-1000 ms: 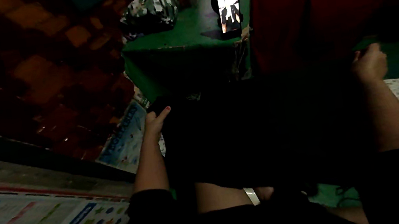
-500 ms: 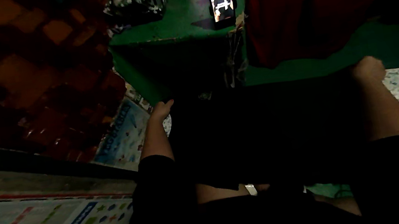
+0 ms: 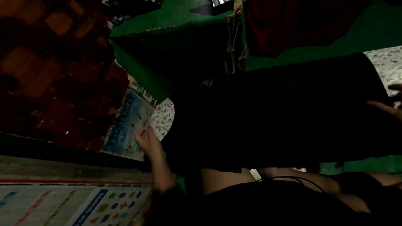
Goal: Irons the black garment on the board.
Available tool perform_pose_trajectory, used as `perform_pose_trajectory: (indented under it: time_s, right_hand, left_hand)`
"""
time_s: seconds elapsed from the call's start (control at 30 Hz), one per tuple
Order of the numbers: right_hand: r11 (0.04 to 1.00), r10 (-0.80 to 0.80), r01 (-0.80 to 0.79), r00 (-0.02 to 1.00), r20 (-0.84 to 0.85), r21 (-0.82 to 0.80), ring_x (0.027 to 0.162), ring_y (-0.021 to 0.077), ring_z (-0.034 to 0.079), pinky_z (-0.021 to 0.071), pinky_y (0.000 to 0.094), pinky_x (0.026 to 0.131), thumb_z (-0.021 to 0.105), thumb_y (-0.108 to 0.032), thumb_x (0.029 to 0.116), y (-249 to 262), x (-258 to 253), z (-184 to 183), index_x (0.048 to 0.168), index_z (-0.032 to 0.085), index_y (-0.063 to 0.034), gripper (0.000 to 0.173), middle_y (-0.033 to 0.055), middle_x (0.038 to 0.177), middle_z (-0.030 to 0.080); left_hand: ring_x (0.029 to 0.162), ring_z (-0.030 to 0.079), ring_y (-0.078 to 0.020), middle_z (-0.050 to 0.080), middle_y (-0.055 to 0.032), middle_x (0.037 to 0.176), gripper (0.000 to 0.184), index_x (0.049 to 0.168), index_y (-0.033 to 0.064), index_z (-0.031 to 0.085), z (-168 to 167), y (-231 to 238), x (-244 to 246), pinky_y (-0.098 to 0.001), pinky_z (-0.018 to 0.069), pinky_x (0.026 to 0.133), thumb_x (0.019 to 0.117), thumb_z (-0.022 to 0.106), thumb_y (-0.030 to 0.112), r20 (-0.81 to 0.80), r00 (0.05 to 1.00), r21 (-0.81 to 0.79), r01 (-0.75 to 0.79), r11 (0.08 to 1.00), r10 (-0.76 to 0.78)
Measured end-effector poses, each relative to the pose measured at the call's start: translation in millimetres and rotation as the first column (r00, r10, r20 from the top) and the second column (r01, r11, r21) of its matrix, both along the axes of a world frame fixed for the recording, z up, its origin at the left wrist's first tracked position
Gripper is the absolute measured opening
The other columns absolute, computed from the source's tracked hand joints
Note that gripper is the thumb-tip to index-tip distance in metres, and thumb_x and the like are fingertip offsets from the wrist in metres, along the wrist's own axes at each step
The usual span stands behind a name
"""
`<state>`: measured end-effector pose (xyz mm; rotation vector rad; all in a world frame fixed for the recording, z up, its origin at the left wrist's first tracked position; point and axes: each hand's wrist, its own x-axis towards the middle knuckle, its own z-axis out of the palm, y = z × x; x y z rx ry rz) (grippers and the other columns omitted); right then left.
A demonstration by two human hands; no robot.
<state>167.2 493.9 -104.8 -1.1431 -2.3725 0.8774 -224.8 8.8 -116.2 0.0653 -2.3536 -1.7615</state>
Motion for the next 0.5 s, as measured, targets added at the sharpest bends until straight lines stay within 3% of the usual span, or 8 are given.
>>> perform_pose_trajectory:
  time_s: [0.07,0.13,0.17,0.23,0.33,0.43,0.5]
  right_hand:
    - [0.996,-0.033,0.022,0.990,-0.138,-0.086,0.112,0.0458,0.062,0.0511,0.0565,0.096,0.071,-0.016,0.0962,-35.2,29.4,-7.2,0.152,0.034,0.0093,0.072,0.0396,0.143,0.048]
    - [0.977,-0.129,0.084,0.964,-0.231,-0.195,0.097,0.0245,0.063,0.0544,0.0399,0.085,0.067,-0.015,0.0979,-69.7,44.9,-8.8,0.154,0.032,0.0036,0.069,0.0302,0.139,0.052]
    - [0.965,-0.180,0.113,0.942,-0.285,-0.235,0.090,0.0146,0.061,0.0542,0.0319,0.079,0.063,-0.015,0.0996,-82.1,48.5,-10.1,0.153,0.032,0.0020,0.064,0.0247,0.131,0.055]
    - [0.933,-0.273,0.132,0.865,-0.421,-0.335,0.093,0.0060,0.059,0.0539,0.0257,0.080,0.054,-0.014,0.1035,-93.5,52.8,-12.5,0.152,0.031,0.0022,0.055,0.0190,0.133,0.051]
    - [0.888,-0.407,0.154,0.704,-0.582,-0.434,0.102,0.0022,0.060,0.0565,0.0248,0.087,0.043,-0.007,0.1060,-81.7,62.5,-17.2,0.146,0.032,0.0011,0.042,0.0043,0.126,0.049]
    - [0.851,-0.524,0.322,0.567,-0.635,-0.415,0.108,0.0081,0.060,0.0530,0.0253,0.096,0.047,0.002,0.1042,-65.7,70.2,-13.5,0.140,0.036,0.0080,0.038,0.0115,0.124,0.052]
    - [0.847,-0.527,0.413,0.580,-0.621,-0.333,0.115,0.0099,0.059,0.0507,0.0230,0.101,0.051,-0.001,0.1034,-50.6,75.4,-26.9,0.140,0.036,0.0094,0.041,0.0153,0.130,0.052]
  left_hand:
    - [0.137,0.045,-0.0260,0.036,-0.0238,0.156,0.057,0.155,-0.0015,0.027,-25.6,-2.3,25.9,-0.0411,0.0409,0.111,0.1087,0.046,0.025,0.042,0.999,0.178,0.016,0.984,-0.024]
    - [0.149,0.034,-0.0227,0.023,-0.0178,0.166,0.060,0.162,0.0061,0.016,-46.4,-2.3,40.0,-0.0410,0.0326,0.120,0.1115,0.038,0.031,0.052,0.994,0.249,0.079,0.965,-0.095]
    - [0.151,0.030,-0.0222,0.020,-0.0163,0.168,0.062,0.163,0.0083,0.014,-51.1,-1.1,44.4,-0.0415,0.0294,0.122,0.1118,0.036,0.034,0.063,0.992,0.266,0.090,0.960,-0.110]
    - [0.151,0.032,-0.0227,0.024,-0.0172,0.167,0.064,0.162,0.0061,0.019,-56.0,-1.2,48.0,-0.0429,0.0286,0.122,0.1114,0.033,0.042,0.088,0.989,0.271,0.093,0.958,-0.121]
    - [0.134,0.052,-0.0252,0.048,-0.0249,0.148,0.062,0.145,-0.0070,0.045,-36.9,3.3,54.8,-0.0438,0.0424,0.112,0.1116,0.032,0.044,0.122,0.990,0.179,0.051,0.983,-0.073]
    - [0.134,0.048,-0.0270,0.045,-0.0251,0.151,0.054,0.146,-0.0094,0.042,62.5,36.9,95.4,-0.0454,0.0368,0.112,0.1135,0.030,0.032,0.434,0.899,0.071,-0.103,0.992,0.062]
    - [0.130,0.050,-0.0268,0.049,-0.0246,0.146,0.052,0.143,-0.0087,0.045,66.3,30.3,92.7,-0.0452,0.0383,0.111,0.1127,0.036,0.032,0.415,0.905,0.000,-0.106,0.994,0.096]
